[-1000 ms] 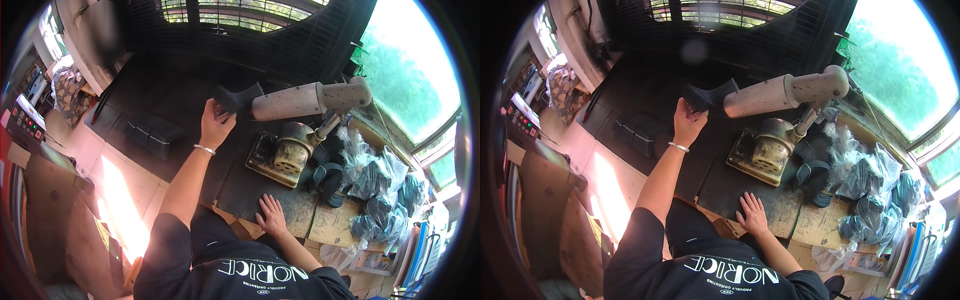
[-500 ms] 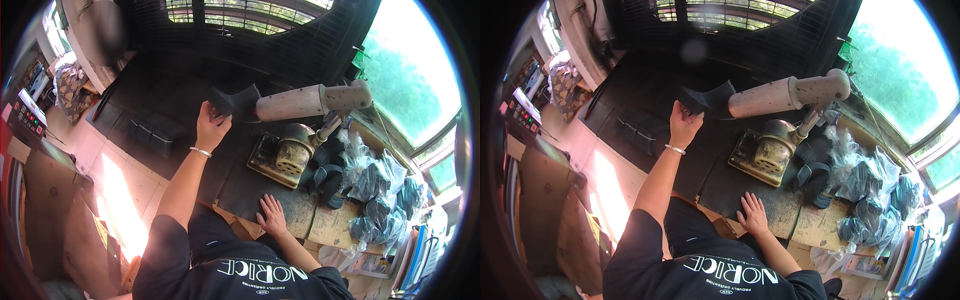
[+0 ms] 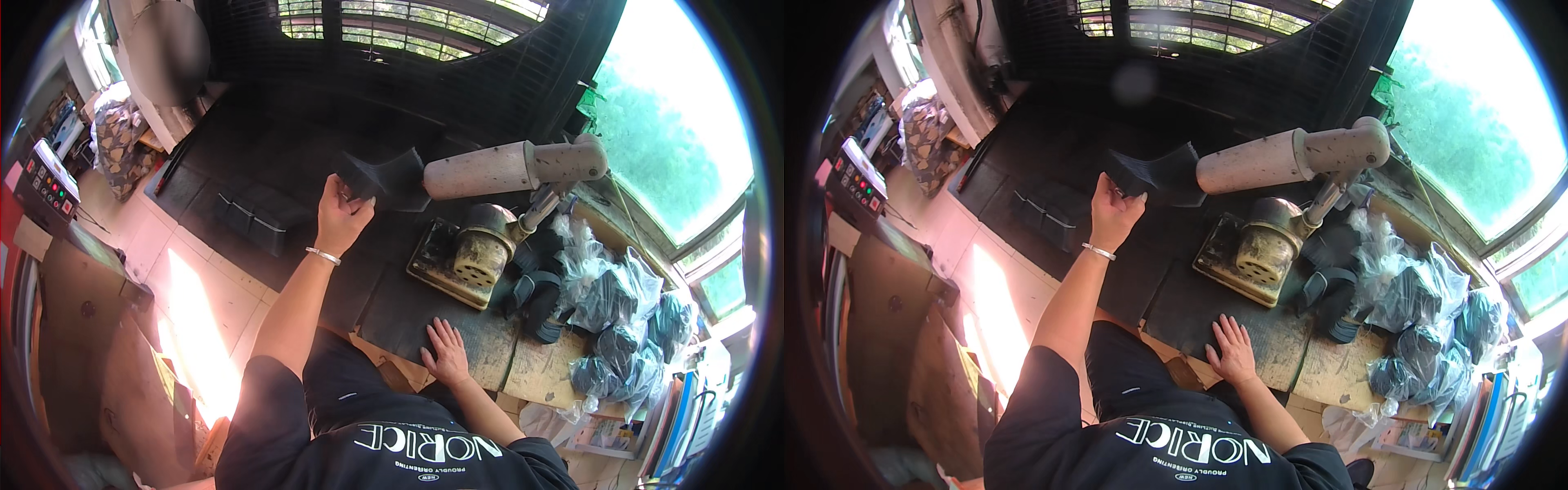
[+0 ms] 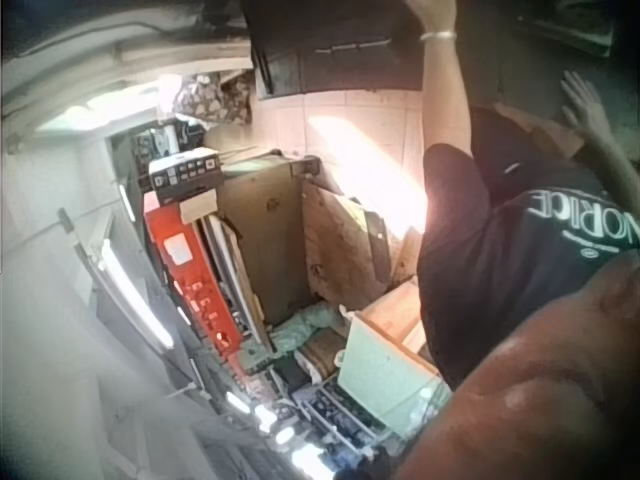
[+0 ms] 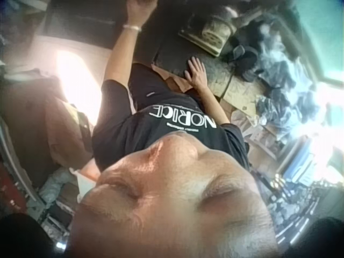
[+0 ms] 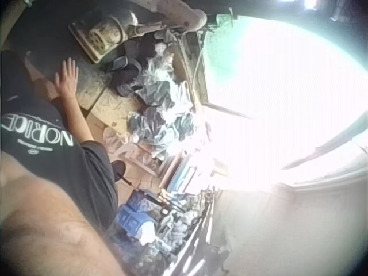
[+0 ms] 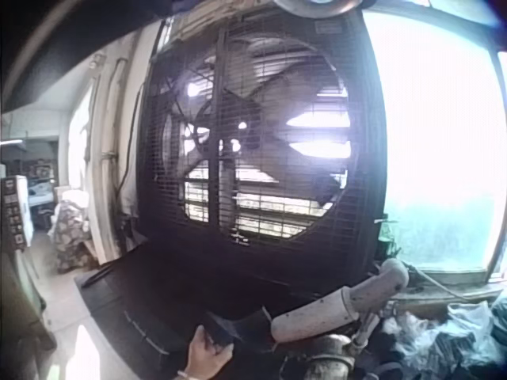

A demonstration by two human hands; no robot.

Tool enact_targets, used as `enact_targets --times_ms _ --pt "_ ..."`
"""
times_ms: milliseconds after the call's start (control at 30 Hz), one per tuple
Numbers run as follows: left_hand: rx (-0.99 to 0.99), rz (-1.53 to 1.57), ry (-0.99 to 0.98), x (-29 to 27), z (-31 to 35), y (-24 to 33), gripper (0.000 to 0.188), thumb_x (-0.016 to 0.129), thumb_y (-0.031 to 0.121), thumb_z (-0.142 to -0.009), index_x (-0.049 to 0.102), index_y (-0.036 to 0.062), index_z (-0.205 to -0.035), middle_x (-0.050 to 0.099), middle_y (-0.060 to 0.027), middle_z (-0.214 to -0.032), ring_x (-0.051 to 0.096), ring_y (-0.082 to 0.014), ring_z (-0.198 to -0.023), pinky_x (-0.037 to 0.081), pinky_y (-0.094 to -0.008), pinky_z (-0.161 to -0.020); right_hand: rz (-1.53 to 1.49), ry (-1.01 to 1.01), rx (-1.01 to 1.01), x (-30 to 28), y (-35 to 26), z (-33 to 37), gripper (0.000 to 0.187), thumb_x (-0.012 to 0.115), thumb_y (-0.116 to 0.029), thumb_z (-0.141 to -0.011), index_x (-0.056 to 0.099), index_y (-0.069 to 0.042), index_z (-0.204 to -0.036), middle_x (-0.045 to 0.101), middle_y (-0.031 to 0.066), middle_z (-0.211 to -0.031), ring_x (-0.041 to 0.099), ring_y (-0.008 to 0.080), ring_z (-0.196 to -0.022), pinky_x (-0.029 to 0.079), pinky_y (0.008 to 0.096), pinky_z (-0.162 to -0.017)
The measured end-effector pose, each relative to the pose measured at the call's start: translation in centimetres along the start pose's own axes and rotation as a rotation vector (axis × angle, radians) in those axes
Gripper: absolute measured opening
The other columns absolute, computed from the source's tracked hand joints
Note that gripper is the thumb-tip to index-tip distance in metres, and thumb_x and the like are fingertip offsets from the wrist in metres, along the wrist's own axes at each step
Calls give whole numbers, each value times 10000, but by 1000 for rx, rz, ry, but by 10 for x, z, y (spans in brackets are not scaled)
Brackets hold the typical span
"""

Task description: Heating shoe components using an industrial heater to prepare them for the lasting process.

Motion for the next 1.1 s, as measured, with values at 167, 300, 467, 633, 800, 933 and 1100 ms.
enact_targets --times_ms 167,300,467,633,800,933,1100 --pt "-23 55 -45 18 -1 8 386 642 -97 -774 446 12 -1087 526 -53 -1085 576 -134 -1009 541 -270 -836 0 3 1 -1 1 0 570 600 -320 -856 487 -51 -1346 392 154 -1469 343 327 -1374 260 473 -1127" --pt "-20 30 -49 25 -4 6 383 637 -92 -779 451 11 -1098 535 -60 -1110 580 -147 -1048 539 -280 -850 -3 2 -2 -3 -1 -1 563 602 -317 -854 495 -49 -1338 397 151 -1465 348 328 -1370 264 473 -1126" --pt "-46 -1 -39 33 -9 -12 419 679 -56 -766 445 0 -1109 510 -52 -1085 564 -140 -1014 537 -276 -840 -11 12 0 -3 0 -1 554 607 -314 -851 507 -46 -1325 403 153 -1460 354 330 -1365 269 473 -1123" --pt "-74 -1 -17 37 -12 -32 439 670 -87 -762 443 16 -1123 499 -45 -1108 542 -127 -1007 535 -266 -830 -11 17 -4 -3 0 -2 549 613 -313 -848 516 -43 -1316 411 155 -1454 359 333 -1361 276 474 -1119" --pt "-76 20 11 52 -13 -34 392 663 -109 -758 473 46 -1063 519 -17 -1057 523 -86 -925 525 -247 -804 -8 20 -3 -4 1 -1 541 612 -315 -850 524 -43 -1309 415 154 -1452 365 333 -1356 277 471 -1117" --pt "-90 71 -43 61 -15 -34 405 652 -111 -757 465 40 -1083 528 -33 -1081 532 -112 -963 506 -253 -820 -12 18 -3 -2 1 -1 539 609 -319 -853 524 -45 -1309 412 153 -1454 364 331 -1356 274 469 -1119" --pt "-100 131 -80 64 -16 -40 416 614 -128 -775 456 32 -1125 542 -73 -1162 564 -164 -1063 493 -295 -905 -7 6 0 -3 0 -1 541 601 -327 -859 520 -45 -1313 405 152 -1459 359 330 -1360 268 466 -1122"
Point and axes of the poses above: each hand's wrist, its own z-axis away from the middle knuckle, its own x-axis out of the palm, y = z × x, the point moved 7 cm from there along -z, towards the middle knuckle
